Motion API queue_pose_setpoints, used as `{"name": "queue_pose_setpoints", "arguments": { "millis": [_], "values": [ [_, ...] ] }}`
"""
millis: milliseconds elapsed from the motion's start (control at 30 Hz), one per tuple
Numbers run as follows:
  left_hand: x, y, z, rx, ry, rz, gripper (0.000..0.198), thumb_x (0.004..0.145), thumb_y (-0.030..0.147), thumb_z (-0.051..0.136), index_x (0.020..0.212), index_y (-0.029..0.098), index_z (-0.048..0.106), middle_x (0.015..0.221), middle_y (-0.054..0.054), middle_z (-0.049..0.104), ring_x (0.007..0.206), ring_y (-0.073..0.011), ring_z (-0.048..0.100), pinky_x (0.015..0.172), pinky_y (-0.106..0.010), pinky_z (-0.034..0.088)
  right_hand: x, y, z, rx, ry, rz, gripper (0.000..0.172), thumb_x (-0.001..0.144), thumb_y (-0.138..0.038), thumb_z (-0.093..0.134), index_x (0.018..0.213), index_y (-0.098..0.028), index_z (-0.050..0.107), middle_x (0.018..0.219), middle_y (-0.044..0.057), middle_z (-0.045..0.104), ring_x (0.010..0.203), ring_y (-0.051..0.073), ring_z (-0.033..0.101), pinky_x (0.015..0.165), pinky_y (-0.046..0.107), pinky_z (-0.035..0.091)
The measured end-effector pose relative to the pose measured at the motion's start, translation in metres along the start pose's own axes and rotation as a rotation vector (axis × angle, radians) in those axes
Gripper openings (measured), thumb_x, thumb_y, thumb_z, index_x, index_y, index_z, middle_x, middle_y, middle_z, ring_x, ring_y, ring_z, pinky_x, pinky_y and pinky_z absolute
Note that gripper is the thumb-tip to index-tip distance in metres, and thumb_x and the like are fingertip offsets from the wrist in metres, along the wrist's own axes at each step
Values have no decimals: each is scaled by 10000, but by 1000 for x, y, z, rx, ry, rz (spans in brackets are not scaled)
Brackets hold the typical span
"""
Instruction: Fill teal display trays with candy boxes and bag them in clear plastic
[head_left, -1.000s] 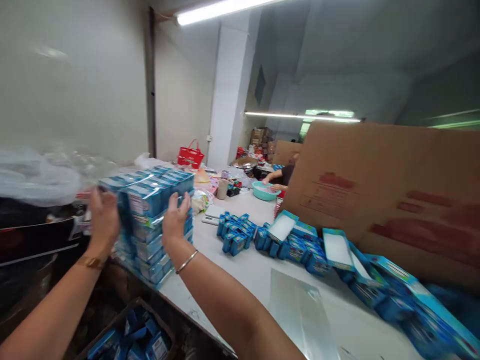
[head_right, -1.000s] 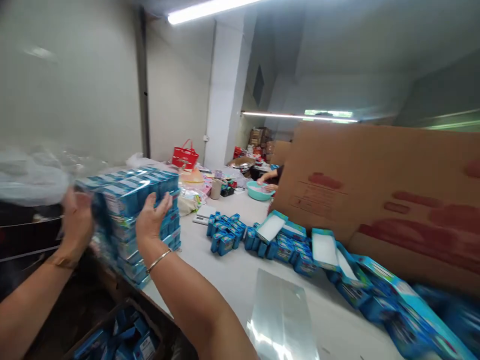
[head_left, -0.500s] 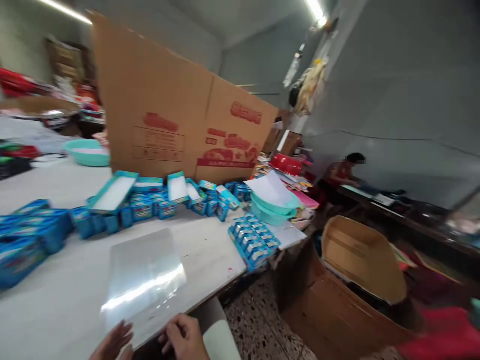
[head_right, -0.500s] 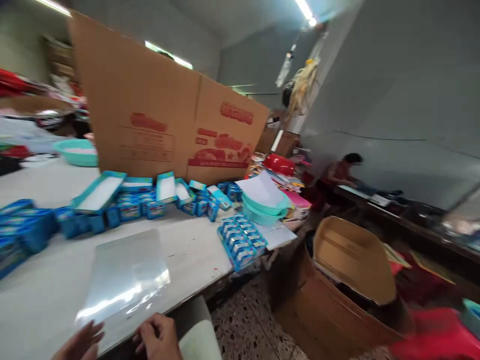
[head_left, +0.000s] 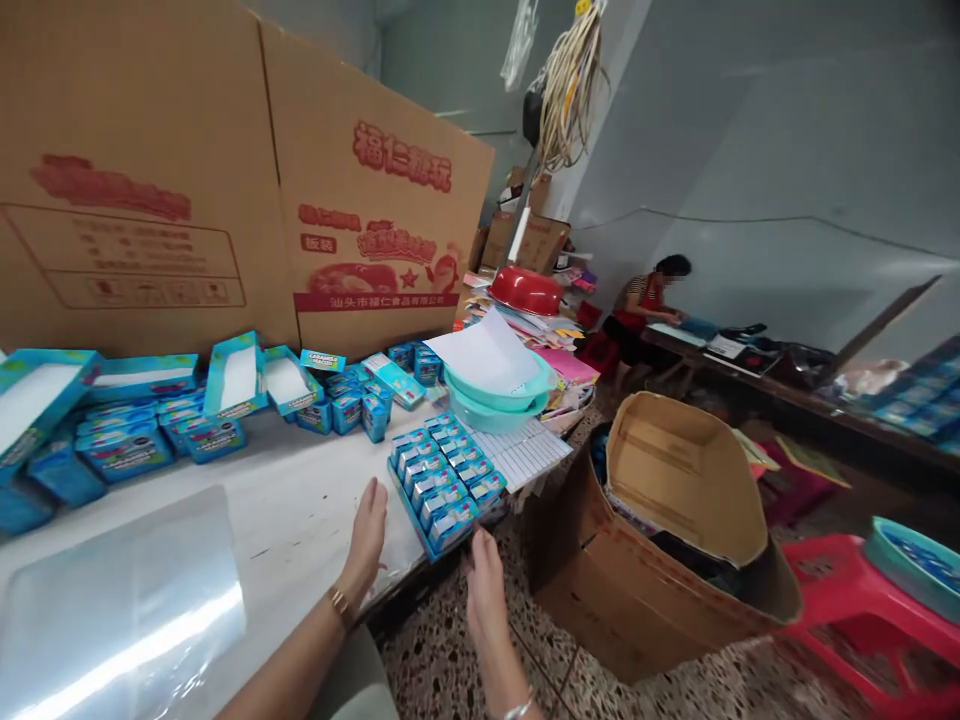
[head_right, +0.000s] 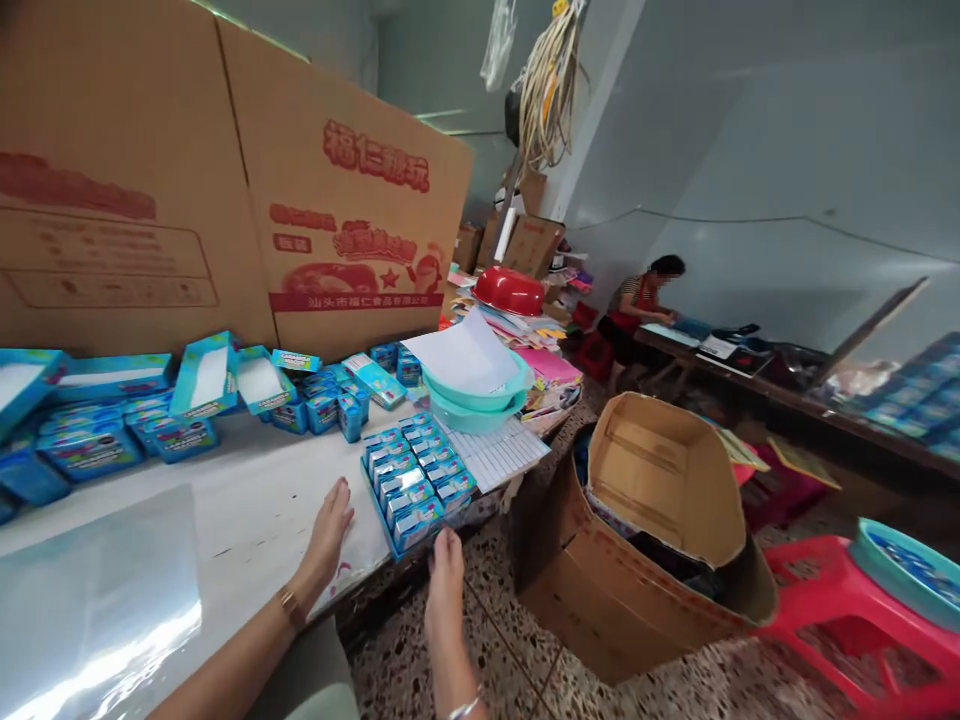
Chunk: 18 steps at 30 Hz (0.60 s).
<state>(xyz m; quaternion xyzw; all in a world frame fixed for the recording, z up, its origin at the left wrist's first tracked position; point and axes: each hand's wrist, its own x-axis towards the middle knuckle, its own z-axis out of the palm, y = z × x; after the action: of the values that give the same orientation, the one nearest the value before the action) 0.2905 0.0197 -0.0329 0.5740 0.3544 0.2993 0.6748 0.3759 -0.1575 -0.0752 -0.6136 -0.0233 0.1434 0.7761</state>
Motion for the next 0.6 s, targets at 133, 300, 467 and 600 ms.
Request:
{"name": "queue_pose_setpoints", "arguments": {
  "millis": [133,300,467,600],
  "values": [
    [71,14,19,43,-2,23,773,927,695,327,1453,137,420,1614,-136,289,1499,-267,241,1221,-392,200,-14,26,7,-12,-19,35,514,846,-618,594,1204,-250,622,1348,74,612,1293,239,529,1054,378,445],
    [110,23,14,113,-188,-9,835,857,788,339,1138,88,699,1269,-182,676,1268,-344,561,1132,-431,358,-21,36,7,-136,-34,-9,646,828,-604,620,1312,-182,547,1400,129,564,1320,277,506,1072,381,433],
    [96,12,-26,182,-148,-38,908,845,819,247,1149,91,696,1192,-163,717,1182,-327,620,1074,-427,407,-63,49,15,-264,-187,-55,722,872,-615,548,1409,-142,457,1472,162,461,1341,299,490,1080,378,443],
    [70,14,-69,258,-54,-42,887,852,800,271,1081,69,717,1147,-166,730,1096,-304,653,1006,-393,455,-100,45,20,-351,-307,-59,745,902,-611,498,1464,-132,395,1517,184,368,1336,337,496,1048,399,486]
  ]
}}
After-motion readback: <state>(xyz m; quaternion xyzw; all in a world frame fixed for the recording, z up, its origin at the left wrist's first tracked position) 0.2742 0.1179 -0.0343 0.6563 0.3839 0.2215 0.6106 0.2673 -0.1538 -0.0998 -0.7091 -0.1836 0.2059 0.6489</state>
